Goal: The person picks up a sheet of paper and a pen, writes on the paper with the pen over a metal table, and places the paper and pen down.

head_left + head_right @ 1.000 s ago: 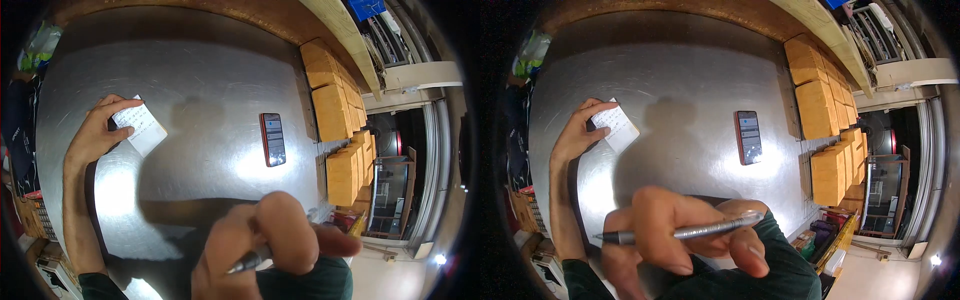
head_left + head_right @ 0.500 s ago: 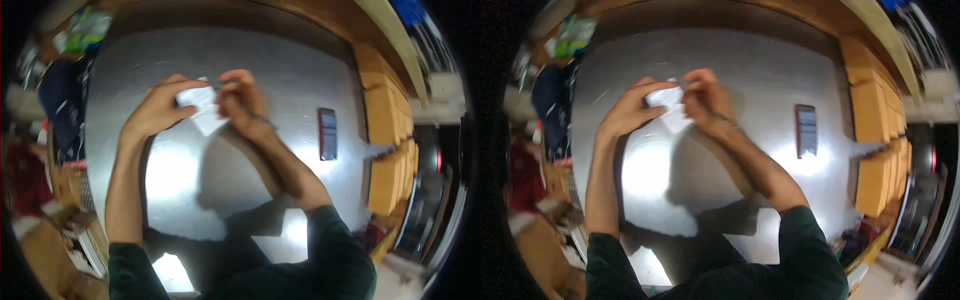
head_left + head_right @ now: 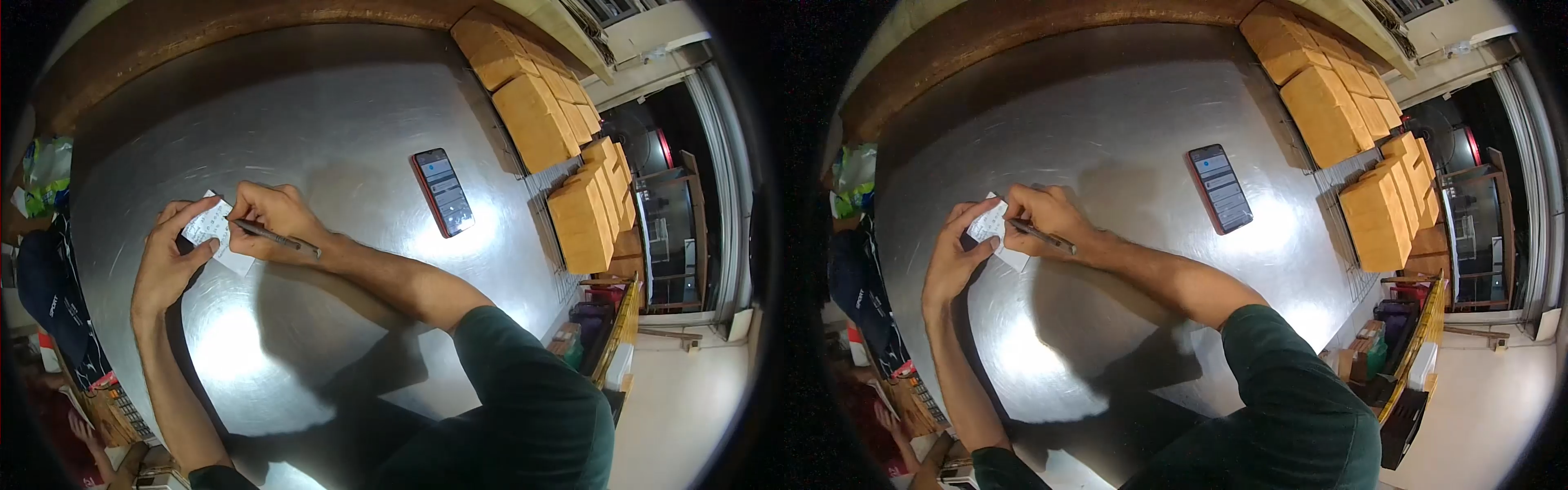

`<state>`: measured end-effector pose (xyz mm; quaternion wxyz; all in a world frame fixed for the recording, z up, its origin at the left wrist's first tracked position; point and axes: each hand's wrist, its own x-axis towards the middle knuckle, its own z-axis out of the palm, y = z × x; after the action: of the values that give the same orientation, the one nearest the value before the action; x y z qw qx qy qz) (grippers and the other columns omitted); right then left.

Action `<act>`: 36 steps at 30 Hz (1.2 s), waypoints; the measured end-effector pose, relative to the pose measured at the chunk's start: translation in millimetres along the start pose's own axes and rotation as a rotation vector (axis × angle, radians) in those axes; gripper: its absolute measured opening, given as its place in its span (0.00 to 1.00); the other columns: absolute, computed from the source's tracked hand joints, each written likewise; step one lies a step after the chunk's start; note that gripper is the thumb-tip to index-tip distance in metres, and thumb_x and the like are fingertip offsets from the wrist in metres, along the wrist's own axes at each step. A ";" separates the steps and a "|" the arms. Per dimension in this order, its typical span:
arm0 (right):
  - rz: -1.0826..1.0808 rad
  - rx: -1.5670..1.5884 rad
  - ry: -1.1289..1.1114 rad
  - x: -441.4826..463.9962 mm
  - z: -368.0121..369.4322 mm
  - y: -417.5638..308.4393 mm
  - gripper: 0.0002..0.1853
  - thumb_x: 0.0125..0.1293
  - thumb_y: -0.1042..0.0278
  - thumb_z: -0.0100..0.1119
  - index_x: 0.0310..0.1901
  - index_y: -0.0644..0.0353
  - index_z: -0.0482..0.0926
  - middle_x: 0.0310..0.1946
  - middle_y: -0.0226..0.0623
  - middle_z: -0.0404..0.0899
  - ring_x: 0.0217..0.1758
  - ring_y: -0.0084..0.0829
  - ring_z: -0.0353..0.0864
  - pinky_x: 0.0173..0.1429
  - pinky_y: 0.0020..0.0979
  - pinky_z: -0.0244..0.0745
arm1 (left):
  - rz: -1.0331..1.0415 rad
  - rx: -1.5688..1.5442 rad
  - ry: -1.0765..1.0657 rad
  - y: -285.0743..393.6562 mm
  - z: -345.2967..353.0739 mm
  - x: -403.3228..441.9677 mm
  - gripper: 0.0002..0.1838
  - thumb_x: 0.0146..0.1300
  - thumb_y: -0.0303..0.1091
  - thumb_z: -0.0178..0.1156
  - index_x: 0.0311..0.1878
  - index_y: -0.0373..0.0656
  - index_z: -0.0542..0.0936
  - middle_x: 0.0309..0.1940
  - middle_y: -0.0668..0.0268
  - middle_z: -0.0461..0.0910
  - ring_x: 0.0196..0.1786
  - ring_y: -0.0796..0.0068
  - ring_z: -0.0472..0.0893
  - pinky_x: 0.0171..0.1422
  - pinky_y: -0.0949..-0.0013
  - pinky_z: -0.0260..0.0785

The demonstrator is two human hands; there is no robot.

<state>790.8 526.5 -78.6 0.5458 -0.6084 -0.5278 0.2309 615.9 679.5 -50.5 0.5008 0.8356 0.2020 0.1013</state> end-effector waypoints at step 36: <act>0.070 -0.125 -0.126 4.7 -11.8 -12.9 0.11 0.60 0.78 0.73 0.29 0.59 0.77 0.21 0.27 0.78 0.24 0.20 0.70 0.33 0.23 0.69 | -0.083 0.136 0.028 -10.2 7.2 3.0 0.28 0.65 0.30 0.76 0.69 0.57 0.87 0.56 0.66 0.84 0.62 0.66 0.82 0.75 0.50 0.59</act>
<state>797.5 523.8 -62.0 0.4641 -0.6436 -0.5530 0.2541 618.9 679.4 -63.0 0.4438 0.8571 0.2497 0.0781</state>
